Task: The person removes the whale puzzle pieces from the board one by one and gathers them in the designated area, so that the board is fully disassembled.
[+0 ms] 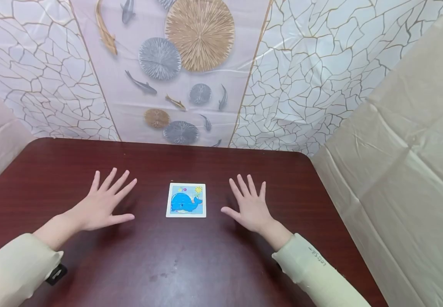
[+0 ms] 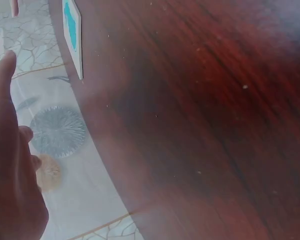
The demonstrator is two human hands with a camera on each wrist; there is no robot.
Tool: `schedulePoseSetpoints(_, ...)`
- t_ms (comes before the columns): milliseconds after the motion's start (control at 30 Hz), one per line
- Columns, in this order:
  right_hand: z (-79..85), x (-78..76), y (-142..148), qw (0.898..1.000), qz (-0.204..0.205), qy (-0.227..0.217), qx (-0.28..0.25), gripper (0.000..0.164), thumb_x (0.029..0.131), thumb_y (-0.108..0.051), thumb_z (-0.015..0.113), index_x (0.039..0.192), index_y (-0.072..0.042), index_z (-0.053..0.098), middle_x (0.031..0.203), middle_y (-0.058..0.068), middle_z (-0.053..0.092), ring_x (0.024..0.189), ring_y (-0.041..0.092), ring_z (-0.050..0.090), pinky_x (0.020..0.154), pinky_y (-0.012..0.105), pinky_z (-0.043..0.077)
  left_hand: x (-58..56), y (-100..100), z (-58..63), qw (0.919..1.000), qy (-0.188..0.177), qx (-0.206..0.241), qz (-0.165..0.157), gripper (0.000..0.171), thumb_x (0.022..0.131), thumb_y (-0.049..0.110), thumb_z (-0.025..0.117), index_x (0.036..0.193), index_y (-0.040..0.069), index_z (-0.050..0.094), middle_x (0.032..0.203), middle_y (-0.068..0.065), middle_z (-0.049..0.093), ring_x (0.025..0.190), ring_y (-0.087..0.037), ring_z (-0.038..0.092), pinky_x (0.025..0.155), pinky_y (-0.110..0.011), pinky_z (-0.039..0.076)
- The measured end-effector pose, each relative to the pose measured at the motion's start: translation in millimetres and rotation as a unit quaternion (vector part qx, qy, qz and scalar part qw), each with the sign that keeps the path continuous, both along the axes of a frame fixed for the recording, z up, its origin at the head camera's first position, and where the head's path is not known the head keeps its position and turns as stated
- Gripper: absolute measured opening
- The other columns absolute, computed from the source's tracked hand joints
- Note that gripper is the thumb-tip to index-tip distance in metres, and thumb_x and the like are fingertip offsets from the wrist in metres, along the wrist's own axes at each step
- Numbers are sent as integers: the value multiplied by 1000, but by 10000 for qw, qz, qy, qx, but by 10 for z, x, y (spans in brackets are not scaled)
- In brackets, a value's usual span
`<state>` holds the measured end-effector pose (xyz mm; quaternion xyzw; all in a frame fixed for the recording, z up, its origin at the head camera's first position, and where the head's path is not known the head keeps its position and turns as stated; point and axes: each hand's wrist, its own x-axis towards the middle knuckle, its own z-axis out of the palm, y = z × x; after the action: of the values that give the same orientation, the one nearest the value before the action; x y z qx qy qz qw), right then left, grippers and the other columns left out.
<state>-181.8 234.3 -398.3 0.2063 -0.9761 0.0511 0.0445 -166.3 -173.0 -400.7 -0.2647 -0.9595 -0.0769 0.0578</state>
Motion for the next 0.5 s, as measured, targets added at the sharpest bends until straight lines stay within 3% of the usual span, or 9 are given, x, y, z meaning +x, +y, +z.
schedulePoseSetpoints(167, -28, -2, -81, 9999, 161, 1, -55, 84, 85, -52, 58, 149, -12, 21, 156, 14, 17, 144, 38, 9, 108, 69, 0, -114, 71, 1, 10000, -10, 6, -20, 91, 80, 63, 56, 148, 12, 26, 155, -21, 16, 141, -46, 4, 107, -69, -4)
schedulePoseSetpoints(500, -94, 6, -267, 9983, 542, -221, 32, 84, 86, -53, 57, 150, -13, 20, 157, 12, 17, 144, 32, 14, 111, 64, 6, -287, 294, -56, 9976, -662, 161, -91, 93, 80, 61, 59, 150, 13, 21, 156, -18, 10, 143, -43, -2, 109, -66, -8)
